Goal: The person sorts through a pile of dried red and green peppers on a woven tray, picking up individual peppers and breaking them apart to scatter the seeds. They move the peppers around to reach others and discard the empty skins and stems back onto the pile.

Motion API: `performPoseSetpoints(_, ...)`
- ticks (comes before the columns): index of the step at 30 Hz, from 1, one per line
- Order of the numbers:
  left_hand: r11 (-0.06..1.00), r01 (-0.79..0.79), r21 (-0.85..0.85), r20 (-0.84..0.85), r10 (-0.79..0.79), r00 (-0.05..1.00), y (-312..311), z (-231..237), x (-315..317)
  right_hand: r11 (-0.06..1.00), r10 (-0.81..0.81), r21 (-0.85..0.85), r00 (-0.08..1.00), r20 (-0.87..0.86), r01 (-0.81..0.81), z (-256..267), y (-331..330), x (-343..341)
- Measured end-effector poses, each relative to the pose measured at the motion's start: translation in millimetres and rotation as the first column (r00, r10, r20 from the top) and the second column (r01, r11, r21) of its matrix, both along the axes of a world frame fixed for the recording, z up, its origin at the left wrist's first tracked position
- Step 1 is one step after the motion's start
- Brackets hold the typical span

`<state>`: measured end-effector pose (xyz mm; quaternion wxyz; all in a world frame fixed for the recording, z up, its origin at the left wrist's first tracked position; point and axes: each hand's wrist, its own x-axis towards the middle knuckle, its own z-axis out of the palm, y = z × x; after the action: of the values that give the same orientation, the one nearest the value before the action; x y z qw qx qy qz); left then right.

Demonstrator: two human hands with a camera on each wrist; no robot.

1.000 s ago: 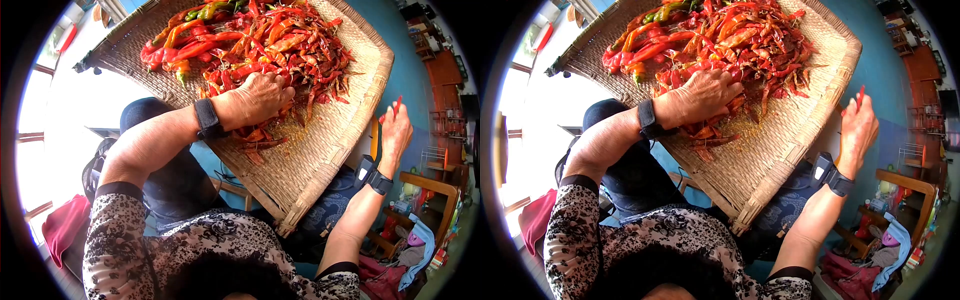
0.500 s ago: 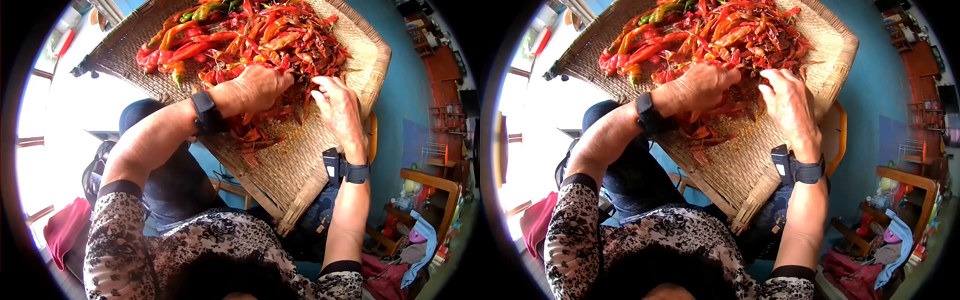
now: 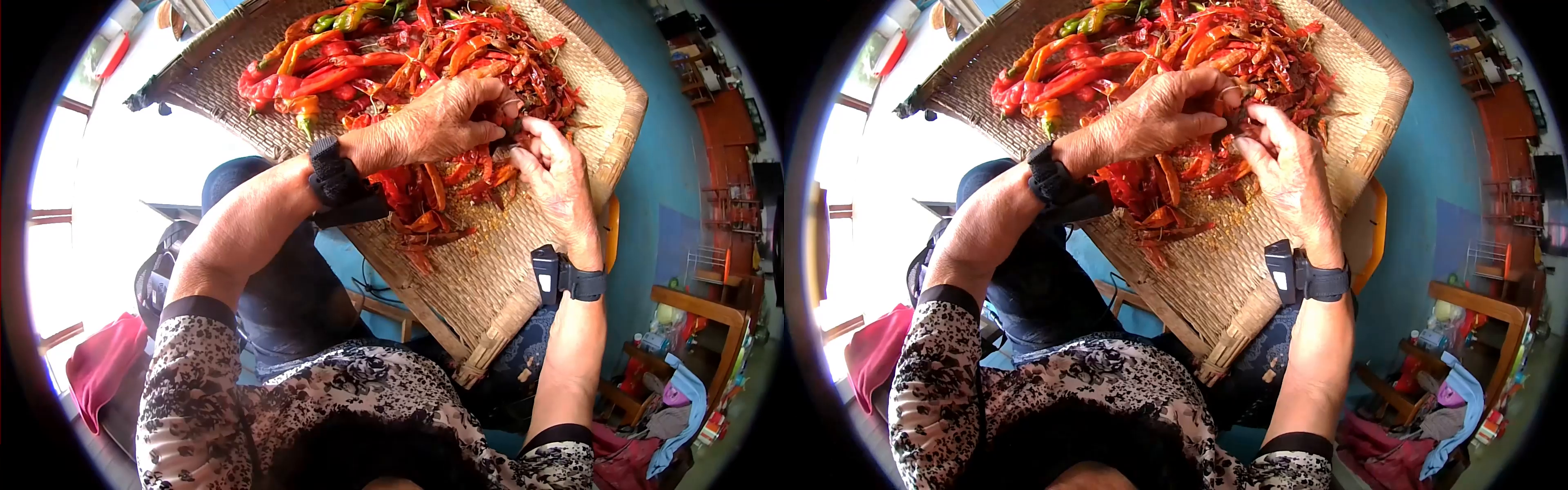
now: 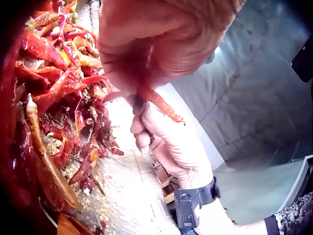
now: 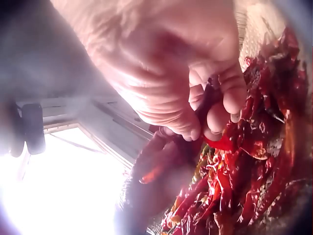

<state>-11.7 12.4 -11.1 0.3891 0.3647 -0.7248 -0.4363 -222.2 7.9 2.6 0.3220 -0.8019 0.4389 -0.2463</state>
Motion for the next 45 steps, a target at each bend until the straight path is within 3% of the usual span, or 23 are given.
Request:
performPoseSetpoints(6,0.998,-0.036,-0.054,0.063,0.040,0.997,-1.8,-3.3,-1.6,0.988,-0.140,-0.046,0.980,0.142,0.147,11.7,-8.3,-33.6)
performPoseSetpoints(9,0.990,-0.095,-0.106,0.126,0.108,0.986,-1.9,-4.1,-3.8,0.800,-0.394,-0.460,0.915,0.083,0.386,20.5,-18.3,-73.7)
performPoseSetpoints(10,0.988,-0.120,-0.099,0.130,0.133,0.983,-1.8,-3.8,-4.6,0.738,-0.516,-0.460,0.852,0.087,0.493,25.1,-18.6,-87.3)
performPoseSetpoints(12,0.986,-0.111,-0.121,0.154,0.129,0.980,-2.4,-2.9,-4.9,0.591,-0.686,-0.643,0.723,-0.084,0.486,33.8,-14.4,-109.7)
performPoseSetpoints(13,0.984,-0.104,-0.142,0.178,0.129,0.976,-2.6,-2.1,-5.0,0.590,-0.687,-0.643,0.722,-0.084,0.487,37.0,-10.8,-114.4)
performPoseSetpoints(15,0.986,-0.092,-0.138,0.172,0.116,0.978,-1.6,0.1,-6.2,0.629,-0.775,-0.572,0.372,-0.510,0.527,44.1,-6.0,-119.0)
performPoseSetpoints(16,0.988,-0.080,-0.133,0.166,0.102,0.981,-0.8,0.4,-7.6,0.629,-0.775,-0.572,0.371,-0.511,0.527,40.3,-5.8,-119.9)
performPoseSetpoints(18,0.994,-0.057,-0.094,0.128,0.069,0.989,-0.5,-2.4,-11.2,0.594,-0.704,-0.779,0.600,-0.380,0.204,29.3,-5.4,-118.5)
performPoseSetpoints(19,0.998,-0.033,-0.056,0.091,0.038,0.995,-0.1,-3.3,-12.5,0.628,-0.617,-0.743,0.729,-0.296,0.230,28.3,-7.2,-105.3)
performPoseSetpoints(21,0.999,-0.026,-0.044,0.084,0.030,0.996,0.4,-4.0,-15.2,0.828,-0.366,-0.491,0.925,-0.107,0.271,20.2,-7.2,-74.7)
performPoseSetpoints(22,0.999,-0.019,-0.034,0.072,0.021,0.997,0.3,-4.2,-16.9,0.933,-0.323,-0.198,0.943,-0.085,0.302,22.8,1.7,-53.0)
performPoseSetpoints(23,0.999,-0.014,-0.031,0.074,0.017,0.997,0.5,-4.2,-18.3,0.970,-0.243,-0.002,0.969,-0.040,0.243,19.3,5.6,-38.4)
performPoseSetpoints(25,1.000,-0.011,0.022,0.044,0.010,0.999,0.5,-3.9,-20.2,0.983,-0.026,0.185,0.996,0.080,0.011,1.9,4.5,-17.7)
performPoseSetpoints(28,0.998,0.023,0.054,-0.004,-0.022,1.000,1.2,-4.1,-22.5,0.998,0.063,0.030,0.998,0.019,-0.064,-13.5,4.1,-1.6)
performPoseSetpoints(32,0.995,-0.071,-0.066,0.050,0.075,0.996,1.3,-10.1,-19.9,0.965,-0.072,-0.258,0.991,-0.117,0.040,5.0,4.8,-10.8)
performPoseSetpoints(34,0.994,-0.079,-0.079,0.130,0.088,0.988,2.6,-11.1,-17.8,0.919,-0.255,-0.350,0.949,-0.183,0.180,18.1,1.6,-30.6)
performPoseSetpoints(36,0.932,0.084,-0.353,0.478,0.103,0.872,-1.7,-29.6,-17.7,0.790,-0.397,-0.553,0.908,-0.134,0.264,11.4,-14.7,-72.6)
performPoseSetpoints(37,0.944,0.121,-0.306,0.605,0.095,0.791,0.4,-34.8,-17.6,0.755,-0.503,-0.547,0.855,-0.128,0.362,14.0,-19.1,-91.4)
performPoseSetpoints(38,0.944,0.119,-0.309,0.603,0.098,0.792,2.4,-41.0,-18.0,0.707,-0.603,-0.539,0.788,-0.123,0.457,17.2,-19.1,-107.3)
performPoseSetpoints(40,0.823,0.207,-0.528,0.669,0.254,0.698,6.7,-47.8,-19.3,0.595,-0.792,-0.607,0.515,-0.328,0.527,32.2,-11.4,-123.5)
performPoseSetpoints(41,0.799,0.211,-0.563,0.669,0.291,0.684,8.7,-49.0,-19.6,0.582,-0.804,-0.534,0.339,-0.488,0.613,41.7,-8.7,-125.7)
performPoseSetpoints(44,0.856,0.270,-0.440,0.776,0.211,0.594,10.4,-43.6,-21.3,0.574,-0.819,-0.682,0.331,-0.470,0.453,29.6,-7.5,-139.4)
performPoseSetpoints(45,0.856,0.272,-0.439,0.776,0.209,0.595,10.2,-44.6,-22.0,0.641,-0.763,-0.624,0.466,-0.449,0.448,25.7,-12.3,-139.0)
